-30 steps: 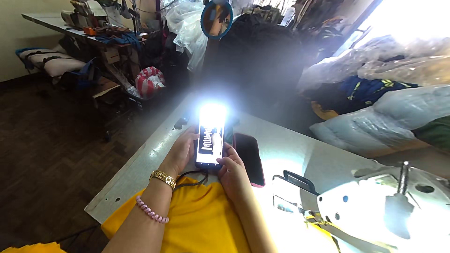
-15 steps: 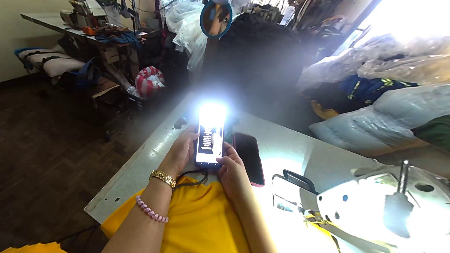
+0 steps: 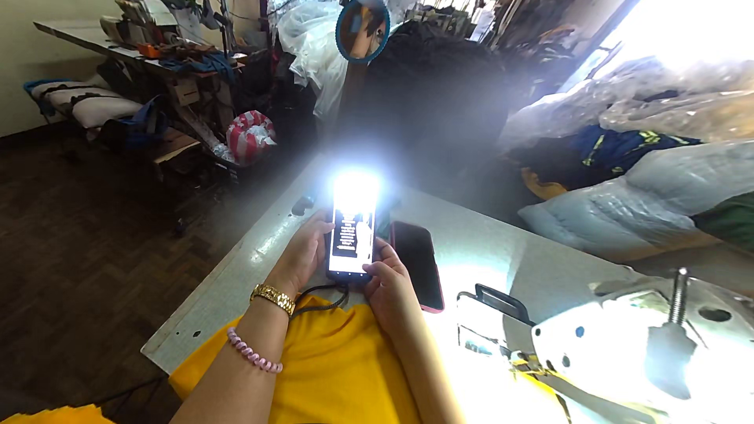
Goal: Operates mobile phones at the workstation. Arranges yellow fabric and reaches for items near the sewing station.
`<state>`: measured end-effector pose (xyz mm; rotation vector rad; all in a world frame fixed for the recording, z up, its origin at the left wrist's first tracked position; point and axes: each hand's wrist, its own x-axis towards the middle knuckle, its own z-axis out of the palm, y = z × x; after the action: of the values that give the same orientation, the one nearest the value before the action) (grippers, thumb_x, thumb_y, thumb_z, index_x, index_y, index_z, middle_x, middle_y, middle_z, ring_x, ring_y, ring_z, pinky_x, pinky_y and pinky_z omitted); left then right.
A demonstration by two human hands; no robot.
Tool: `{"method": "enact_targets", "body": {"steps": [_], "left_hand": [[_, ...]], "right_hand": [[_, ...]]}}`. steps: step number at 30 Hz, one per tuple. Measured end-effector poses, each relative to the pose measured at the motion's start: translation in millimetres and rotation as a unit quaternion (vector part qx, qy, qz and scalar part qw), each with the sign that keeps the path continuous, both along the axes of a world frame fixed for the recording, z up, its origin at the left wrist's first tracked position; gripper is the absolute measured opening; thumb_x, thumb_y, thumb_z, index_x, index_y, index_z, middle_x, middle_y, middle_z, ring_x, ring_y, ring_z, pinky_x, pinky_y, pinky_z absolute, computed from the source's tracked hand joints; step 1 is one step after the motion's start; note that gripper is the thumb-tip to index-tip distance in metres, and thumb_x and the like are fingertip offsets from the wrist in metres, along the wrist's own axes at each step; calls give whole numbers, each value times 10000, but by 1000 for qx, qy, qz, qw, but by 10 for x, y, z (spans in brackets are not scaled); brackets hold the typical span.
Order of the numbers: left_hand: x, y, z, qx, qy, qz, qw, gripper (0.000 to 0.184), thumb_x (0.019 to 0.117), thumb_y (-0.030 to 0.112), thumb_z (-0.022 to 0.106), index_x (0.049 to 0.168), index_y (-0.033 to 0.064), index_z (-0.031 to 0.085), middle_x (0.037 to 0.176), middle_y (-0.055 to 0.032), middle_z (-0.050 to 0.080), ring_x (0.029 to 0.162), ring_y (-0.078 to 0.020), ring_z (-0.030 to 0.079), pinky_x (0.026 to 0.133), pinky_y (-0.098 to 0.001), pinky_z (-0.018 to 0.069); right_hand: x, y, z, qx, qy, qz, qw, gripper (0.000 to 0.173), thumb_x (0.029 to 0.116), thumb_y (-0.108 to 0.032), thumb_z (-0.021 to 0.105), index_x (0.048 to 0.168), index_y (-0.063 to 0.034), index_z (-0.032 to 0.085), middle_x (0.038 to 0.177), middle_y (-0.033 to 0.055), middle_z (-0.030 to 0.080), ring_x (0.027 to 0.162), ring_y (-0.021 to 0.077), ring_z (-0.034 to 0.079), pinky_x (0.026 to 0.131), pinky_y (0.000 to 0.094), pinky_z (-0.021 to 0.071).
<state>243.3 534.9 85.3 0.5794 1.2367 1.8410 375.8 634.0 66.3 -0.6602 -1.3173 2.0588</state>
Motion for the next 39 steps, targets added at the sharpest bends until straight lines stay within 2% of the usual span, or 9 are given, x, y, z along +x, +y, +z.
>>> {"method": "enact_targets", "body": {"steps": [13,18,29,34,39], "left_hand": [[11,-4,20,-12,-4,2,1000,479,1079,253,350,1555,204,381,1384,-82,608,1146,-192,651,936,-406,551],[15,-8,13,-7,-8,4,1000,471,1081,257,355,1548,213,396,1381,-76,611,1146,-189,650,940,-404,549],[13,-9,17,-6,-8,3,1000,476,1080,263,357,1553,215,389,1381,-76,611,1139,-186,653,937,-402,551],[8,-4,9,-9,-4,4,1000,478,1079,258,358,1554,211,387,1393,-81,604,1154,-192,647,937,-408,550],[12,-3,16,-6,-6,4,1000,469,1080,249,356,1546,212,397,1393,-75,605,1161,-190,643,947,-408,545]], "right_hand": [[7,8,-12,12,-1,7,1000,523,938,100,406,1420,-74,512,1218,134,663,985,195,692,800,367,591],[3,7,-18,9,-1,5,1000,524,933,106,415,1417,-71,515,1229,142,658,998,217,694,823,401,596],[2,5,-15,19,-4,7,1000,534,923,124,401,1415,-58,501,1221,150,664,1003,223,699,834,404,598],[-1,18,-42,36,-11,5,999,509,950,111,403,1420,-58,500,1221,145,666,1008,217,696,850,395,593],[-7,15,-52,37,-12,0,999,392,1036,7,418,1403,-69,532,1205,143,670,1021,225,694,873,415,593]]}}
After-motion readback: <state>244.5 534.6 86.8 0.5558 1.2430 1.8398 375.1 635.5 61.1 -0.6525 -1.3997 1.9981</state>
